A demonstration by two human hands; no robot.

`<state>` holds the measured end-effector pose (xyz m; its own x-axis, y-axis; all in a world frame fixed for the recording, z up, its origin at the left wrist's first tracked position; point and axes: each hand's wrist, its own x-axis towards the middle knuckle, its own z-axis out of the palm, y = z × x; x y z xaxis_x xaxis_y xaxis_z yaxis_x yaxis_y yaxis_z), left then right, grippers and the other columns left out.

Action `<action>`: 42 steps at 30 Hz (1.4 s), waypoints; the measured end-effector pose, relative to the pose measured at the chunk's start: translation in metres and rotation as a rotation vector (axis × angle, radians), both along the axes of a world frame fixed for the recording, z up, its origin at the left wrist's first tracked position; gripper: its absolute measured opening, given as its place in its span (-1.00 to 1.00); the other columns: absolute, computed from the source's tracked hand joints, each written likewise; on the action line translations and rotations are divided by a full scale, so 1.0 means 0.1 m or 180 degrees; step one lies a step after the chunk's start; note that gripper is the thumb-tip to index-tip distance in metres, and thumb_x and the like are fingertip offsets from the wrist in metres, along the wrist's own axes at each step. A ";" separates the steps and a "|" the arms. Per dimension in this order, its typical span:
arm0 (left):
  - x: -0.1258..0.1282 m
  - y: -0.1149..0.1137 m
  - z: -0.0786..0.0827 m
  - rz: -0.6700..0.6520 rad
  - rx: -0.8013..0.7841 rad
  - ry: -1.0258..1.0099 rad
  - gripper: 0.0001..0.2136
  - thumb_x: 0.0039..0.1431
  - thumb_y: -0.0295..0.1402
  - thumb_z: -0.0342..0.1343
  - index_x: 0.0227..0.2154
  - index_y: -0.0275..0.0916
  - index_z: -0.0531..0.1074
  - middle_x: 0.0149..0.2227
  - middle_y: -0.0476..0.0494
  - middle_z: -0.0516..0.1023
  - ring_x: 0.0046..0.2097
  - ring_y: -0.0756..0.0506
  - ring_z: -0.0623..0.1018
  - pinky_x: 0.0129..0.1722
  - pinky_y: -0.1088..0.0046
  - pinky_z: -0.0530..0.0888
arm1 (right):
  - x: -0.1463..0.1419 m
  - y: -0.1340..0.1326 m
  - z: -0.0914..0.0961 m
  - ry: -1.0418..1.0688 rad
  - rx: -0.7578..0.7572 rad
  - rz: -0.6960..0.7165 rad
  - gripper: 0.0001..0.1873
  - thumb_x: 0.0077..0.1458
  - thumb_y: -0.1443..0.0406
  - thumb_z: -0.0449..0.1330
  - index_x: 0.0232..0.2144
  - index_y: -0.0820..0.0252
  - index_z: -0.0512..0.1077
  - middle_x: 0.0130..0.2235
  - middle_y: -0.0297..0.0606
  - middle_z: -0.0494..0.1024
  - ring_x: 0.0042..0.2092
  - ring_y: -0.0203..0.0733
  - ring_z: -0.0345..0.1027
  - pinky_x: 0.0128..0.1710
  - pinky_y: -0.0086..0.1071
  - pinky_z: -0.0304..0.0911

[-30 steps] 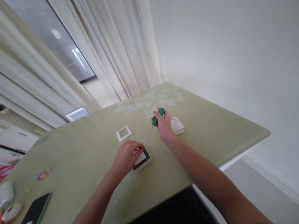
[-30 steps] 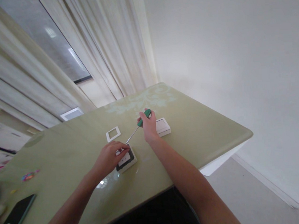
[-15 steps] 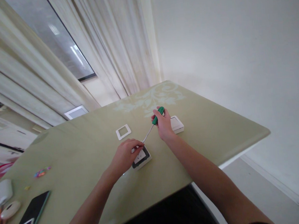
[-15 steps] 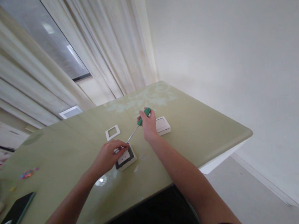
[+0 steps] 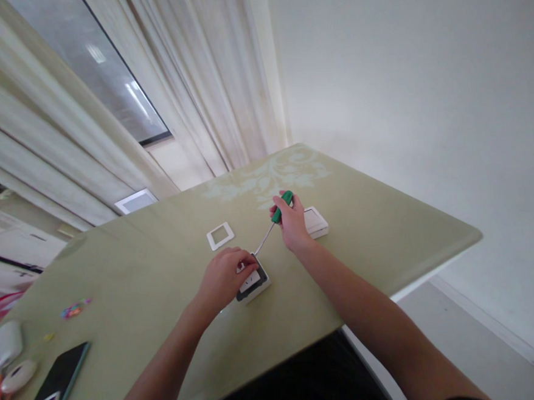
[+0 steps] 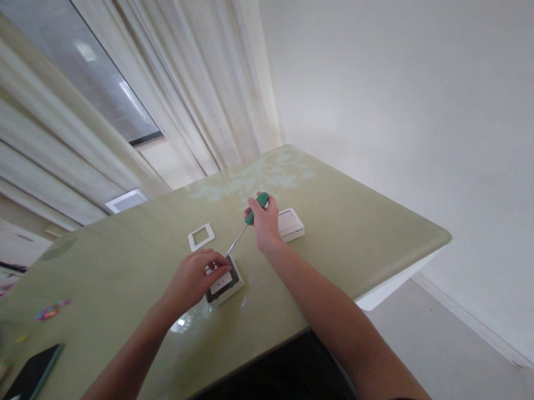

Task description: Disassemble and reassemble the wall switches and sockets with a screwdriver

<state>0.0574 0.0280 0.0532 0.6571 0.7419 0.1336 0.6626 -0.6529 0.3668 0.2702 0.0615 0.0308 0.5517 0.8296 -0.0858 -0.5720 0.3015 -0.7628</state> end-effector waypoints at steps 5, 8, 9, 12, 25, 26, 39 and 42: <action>0.03 -0.02 0.01 0.0037 -0.0066 0.0071 -0.89 0.31 -0.32 0.32 -0.33 -0.11 0.71 -0.34 -0.08 0.71 -0.30 -0.16 0.63 -0.23 0.35 0.46 | 0.00 0.00 -0.01 -0.0011 0.0004 0.0000 -0.45 0.01 0.13 0.50 -0.01 0.08 0.42 -0.50 -0.52 0.53 -0.41 -0.26 0.49 -0.42 -0.44 0.31; 0.04 -0.02 0.02 0.0052 -0.0123 0.0083 -0.89 0.32 -0.33 0.31 -0.33 -0.10 0.72 -0.32 -0.08 0.73 -0.30 -0.15 0.64 -0.23 0.36 0.46 | 0.00 0.00 -0.01 -0.0021 0.0000 0.0008 -0.44 0.00 0.11 0.51 -0.01 0.08 0.42 -0.49 -0.51 0.54 -0.41 -0.26 0.49 -0.42 -0.44 0.31; 0.04 -0.02 0.03 0.0050 -0.0147 0.0089 -0.88 0.32 -0.33 0.30 -0.32 -0.10 0.72 -0.32 -0.07 0.73 -0.31 -0.15 0.64 -0.23 0.37 0.46 | 0.00 0.00 0.00 -0.0021 -0.0002 0.0009 -0.45 0.00 0.12 0.50 -0.01 0.08 0.42 -0.49 -0.51 0.54 -0.41 -0.26 0.49 -0.42 -0.44 0.31; 0.04 -0.02 0.04 0.0065 -0.0197 0.0112 -0.87 0.32 -0.37 0.28 -0.31 -0.09 0.73 -0.31 -0.06 0.75 -0.31 -0.15 0.65 -0.22 0.37 0.46 | -0.01 -0.01 0.00 -0.0019 0.0004 0.0007 -0.46 0.01 0.12 0.49 -0.01 0.08 0.42 -0.50 -0.53 0.53 -0.42 -0.27 0.49 -0.40 -0.44 0.32; 0.08 0.03 0.01 0.0359 -0.0302 0.0221 -0.87 0.27 -0.32 0.29 -0.35 -0.09 0.73 -0.33 -0.10 0.73 -0.29 -0.19 0.63 -0.25 0.35 0.40 | -0.01 -0.02 0.02 0.0007 -0.0020 0.0010 -0.46 -0.01 0.14 0.50 -0.03 0.08 0.42 -0.51 -0.53 0.53 -0.43 -0.27 0.48 -0.42 -0.45 0.31; 0.09 0.04 0.01 0.0366 -0.0311 0.0214 -0.88 0.27 -0.32 0.29 -0.35 -0.10 0.73 -0.32 -0.11 0.73 -0.28 -0.19 0.63 -0.24 0.34 0.40 | -0.01 -0.02 0.02 0.0011 -0.0019 0.0006 -0.45 -0.01 0.14 0.50 -0.02 0.09 0.42 -0.51 -0.54 0.53 -0.43 -0.28 0.48 -0.42 -0.45 0.32; 0.00 0.25 -0.21 0.0448 -0.1480 -0.0584 -0.52 0.15 0.02 0.33 0.03 -0.18 0.63 0.02 -0.25 0.71 0.06 -0.34 0.66 -0.05 0.17 0.62 | -0.03 -0.06 0.03 -0.0370 0.0077 -0.0049 -0.37 -0.01 0.05 0.47 0.04 0.11 0.38 -0.52 -0.54 0.53 -0.48 -0.28 0.45 -0.47 -0.48 0.27; 0.00 0.28 -0.29 0.0259 -0.2043 -0.0728 -0.44 0.18 0.11 0.29 0.04 -0.24 0.61 -0.10 -0.21 0.74 -0.14 -0.27 0.72 -0.18 0.23 0.66 | -0.04 -0.14 0.08 -0.0687 0.0207 -0.0043 -0.35 0.06 0.08 0.44 0.14 0.06 0.36 -0.50 -0.54 0.55 -0.49 -0.29 0.45 -0.51 -0.50 0.25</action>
